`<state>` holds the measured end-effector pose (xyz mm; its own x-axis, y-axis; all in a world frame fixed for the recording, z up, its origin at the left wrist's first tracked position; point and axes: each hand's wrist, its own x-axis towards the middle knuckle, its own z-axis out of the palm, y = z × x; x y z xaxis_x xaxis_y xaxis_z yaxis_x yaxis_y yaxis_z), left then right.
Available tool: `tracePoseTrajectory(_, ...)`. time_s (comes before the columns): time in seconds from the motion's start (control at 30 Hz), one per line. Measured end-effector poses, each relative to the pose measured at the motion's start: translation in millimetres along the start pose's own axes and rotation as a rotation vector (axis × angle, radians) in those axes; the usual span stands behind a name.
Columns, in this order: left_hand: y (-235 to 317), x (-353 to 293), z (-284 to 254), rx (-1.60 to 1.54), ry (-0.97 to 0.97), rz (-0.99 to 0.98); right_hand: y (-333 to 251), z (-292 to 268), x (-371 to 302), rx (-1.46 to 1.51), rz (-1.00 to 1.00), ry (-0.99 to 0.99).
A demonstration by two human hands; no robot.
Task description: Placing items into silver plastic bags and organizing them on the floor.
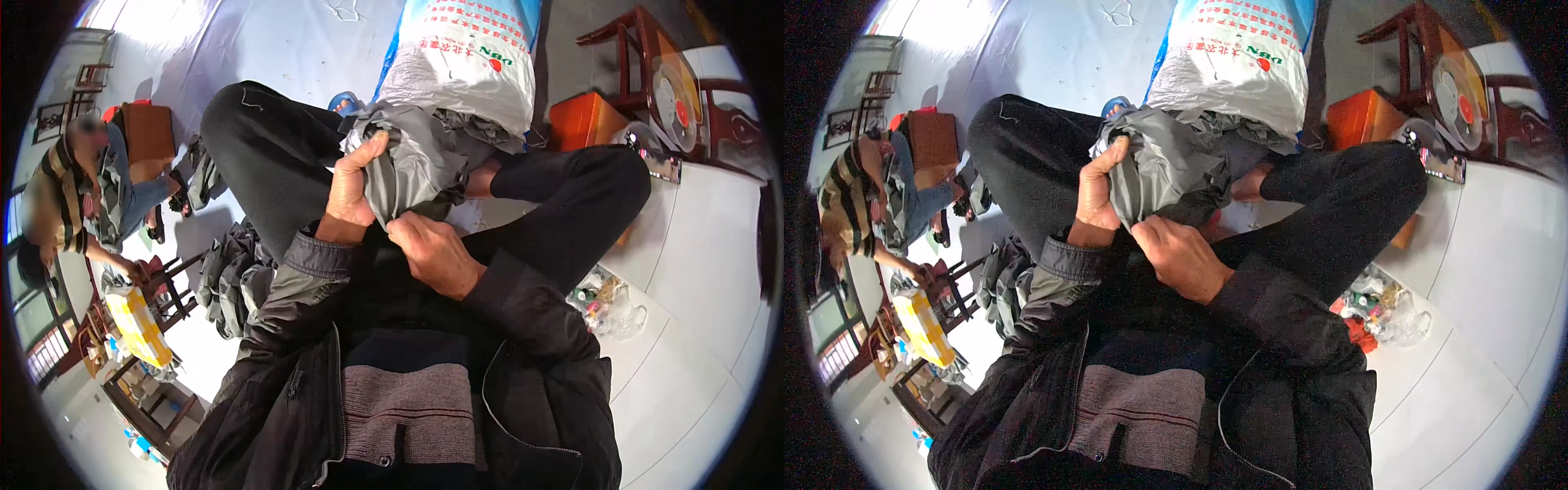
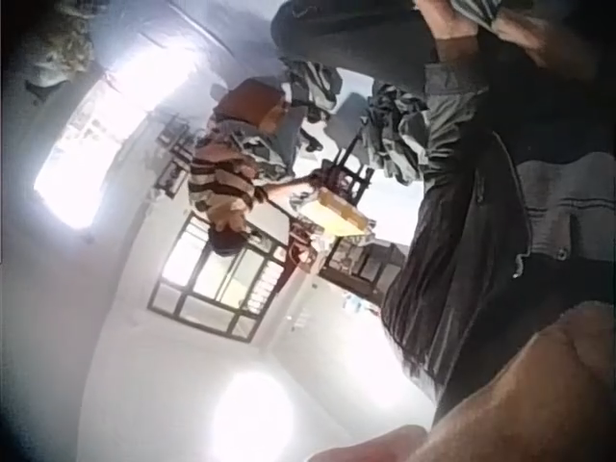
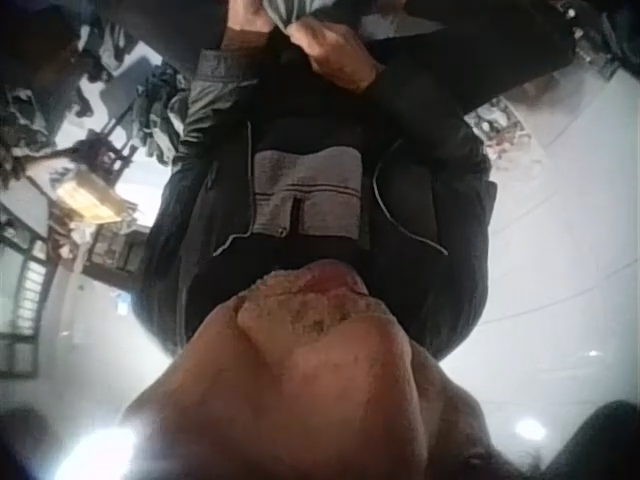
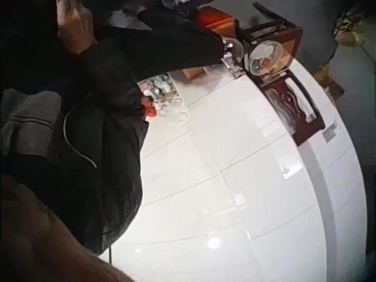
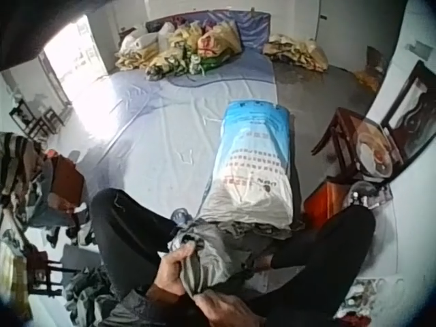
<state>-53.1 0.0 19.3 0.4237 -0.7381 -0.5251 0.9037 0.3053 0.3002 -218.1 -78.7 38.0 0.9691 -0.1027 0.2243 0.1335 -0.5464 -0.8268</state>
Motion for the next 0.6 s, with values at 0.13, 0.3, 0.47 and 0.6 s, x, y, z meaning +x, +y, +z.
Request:
tracePoseTrajectory(0.13,6,-4,10,-0.033,-0.032,0.029,-3,2,4,-0.048,-0.020,0.047)
tracePoseTrajectory(0.3,11,-3,7,-0.067,-0.045,0.060,-4,-5,6,-0.008,-0.051,0.031)
tracePoseTrajectory(0.47,4,-11,18,0.212,-0.130,0.034,-5,-36,9,-0.058,-0.144,0.201)
tracePoseTrajectory(0.6,0,-17,23,0.434,-0.140,0.071,5,-68,30,-0.209,-0.064,0.522)
